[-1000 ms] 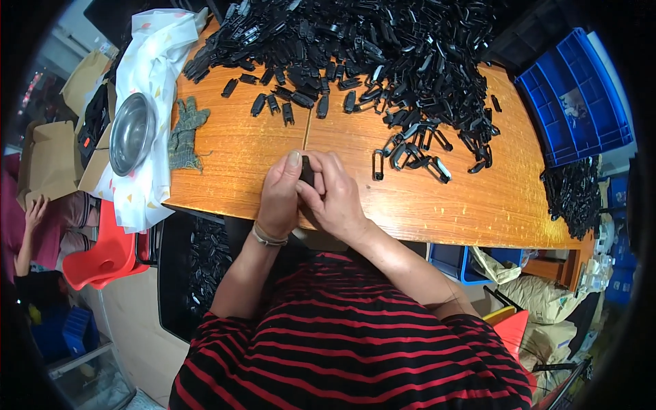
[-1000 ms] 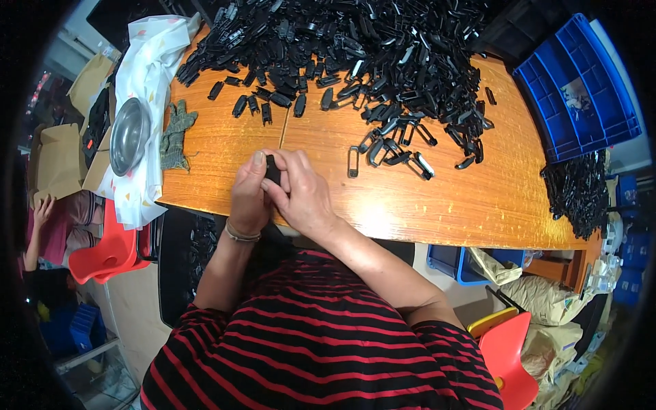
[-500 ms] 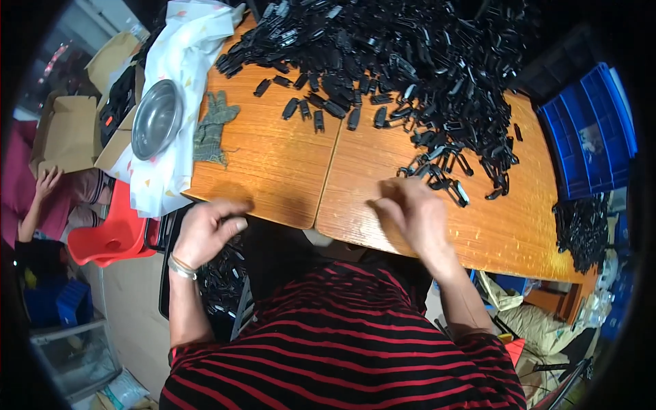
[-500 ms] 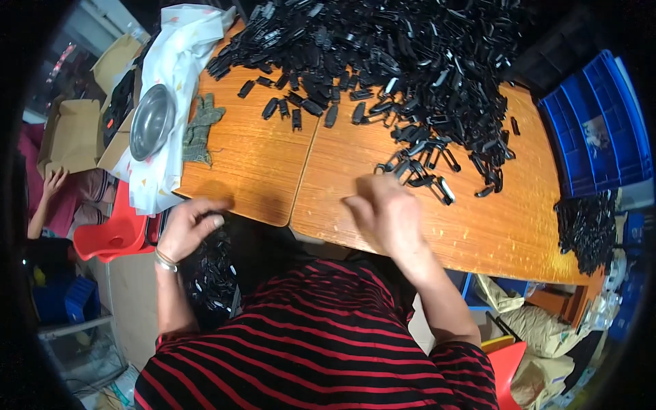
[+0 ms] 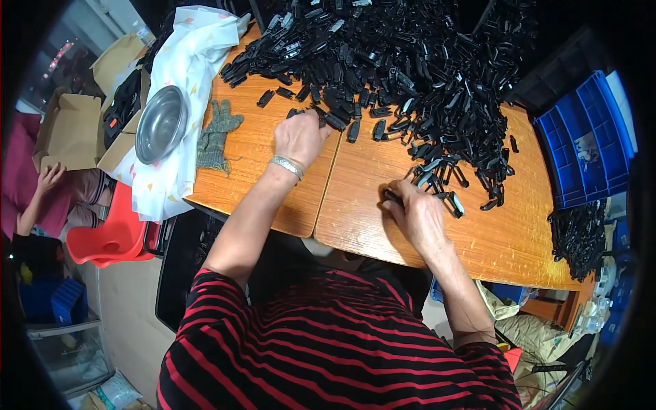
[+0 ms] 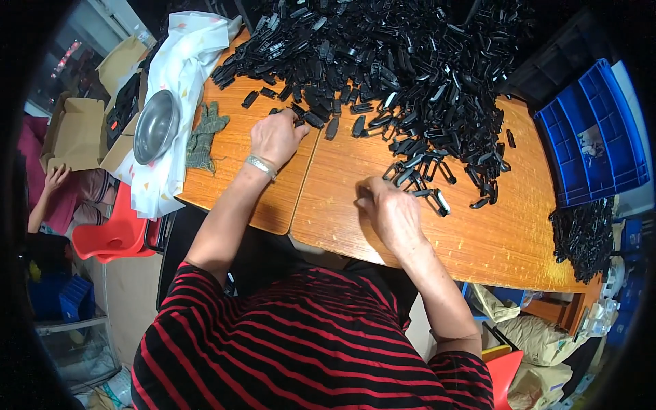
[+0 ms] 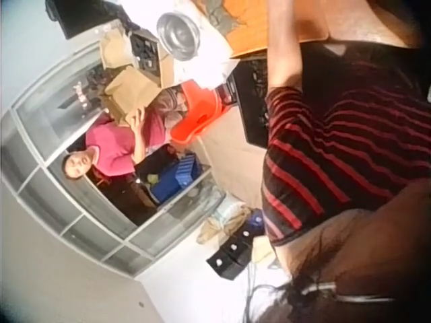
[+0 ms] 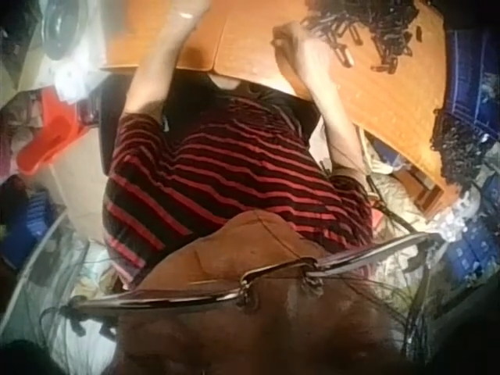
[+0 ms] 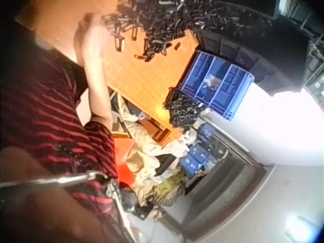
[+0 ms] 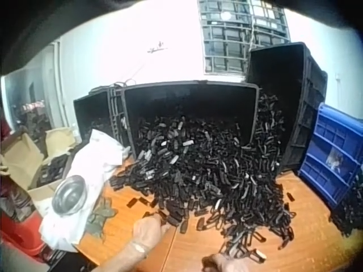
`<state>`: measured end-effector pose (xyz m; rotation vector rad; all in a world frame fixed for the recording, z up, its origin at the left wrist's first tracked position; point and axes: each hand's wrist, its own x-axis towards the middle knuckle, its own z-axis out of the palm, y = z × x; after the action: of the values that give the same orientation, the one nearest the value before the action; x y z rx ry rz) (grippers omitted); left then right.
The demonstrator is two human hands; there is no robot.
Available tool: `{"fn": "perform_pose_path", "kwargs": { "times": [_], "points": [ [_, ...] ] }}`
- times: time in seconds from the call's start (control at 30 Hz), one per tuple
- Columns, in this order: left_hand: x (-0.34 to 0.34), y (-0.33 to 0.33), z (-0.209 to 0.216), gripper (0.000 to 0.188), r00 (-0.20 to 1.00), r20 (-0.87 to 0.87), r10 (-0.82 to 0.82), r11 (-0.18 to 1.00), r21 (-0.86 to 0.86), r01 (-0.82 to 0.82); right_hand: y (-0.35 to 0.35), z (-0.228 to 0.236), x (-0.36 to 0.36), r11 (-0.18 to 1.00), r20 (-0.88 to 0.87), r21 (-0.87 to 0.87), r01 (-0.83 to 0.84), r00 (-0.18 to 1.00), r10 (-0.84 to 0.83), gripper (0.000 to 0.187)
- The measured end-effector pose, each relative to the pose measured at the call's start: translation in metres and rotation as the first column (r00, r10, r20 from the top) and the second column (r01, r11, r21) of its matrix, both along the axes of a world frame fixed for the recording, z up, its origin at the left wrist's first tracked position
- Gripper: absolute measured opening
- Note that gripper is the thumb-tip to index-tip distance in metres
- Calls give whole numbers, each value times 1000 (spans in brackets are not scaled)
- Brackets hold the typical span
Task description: Manually joining two small black plastic components together at a workbench.
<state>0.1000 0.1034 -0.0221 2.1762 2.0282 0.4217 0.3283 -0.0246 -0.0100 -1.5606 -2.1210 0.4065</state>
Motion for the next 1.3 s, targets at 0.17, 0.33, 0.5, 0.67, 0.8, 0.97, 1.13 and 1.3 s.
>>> {"fn": "perform_pose_path", "kwargs": {
  "times": [0.17,0.33,0.5,0.67,0.8,0.97,1.13,1.3],
  "points": [
    [-2,-9,-11,26,985,34,-169,949,274,154,0,0,3,990,107,-125,-70,991,83,30],
    [-7,-27,-12,22,702,709,-62,983,-78,165,6,-2,6,986,165,-136,-98,979,120,30],
    [10,-57,-12,34,152,977,147,909,-194,370,15,8,-19,998,-224,58,9,975,4,24],
    [25,-64,-23,33,340,939,-45,942,-74,329,24,3,-50,992,-312,109,67,950,-30,23],
    [27,-70,-17,43,479,867,-138,919,-69,389,25,-7,-52,967,-231,248,62,973,-3,25],
    [20,-81,-16,37,-26,998,60,863,-39,504,22,-13,-48,989,-292,128,75,956,-34,22],
    [13,-83,-24,35,-206,955,211,820,-59,569,21,-17,-49,986,-468,132,105,883,-32,21],
    [28,-88,-45,27,-453,863,225,854,50,518,18,-24,-57,991,-682,27,129,727,-76,19]
  ]
}}
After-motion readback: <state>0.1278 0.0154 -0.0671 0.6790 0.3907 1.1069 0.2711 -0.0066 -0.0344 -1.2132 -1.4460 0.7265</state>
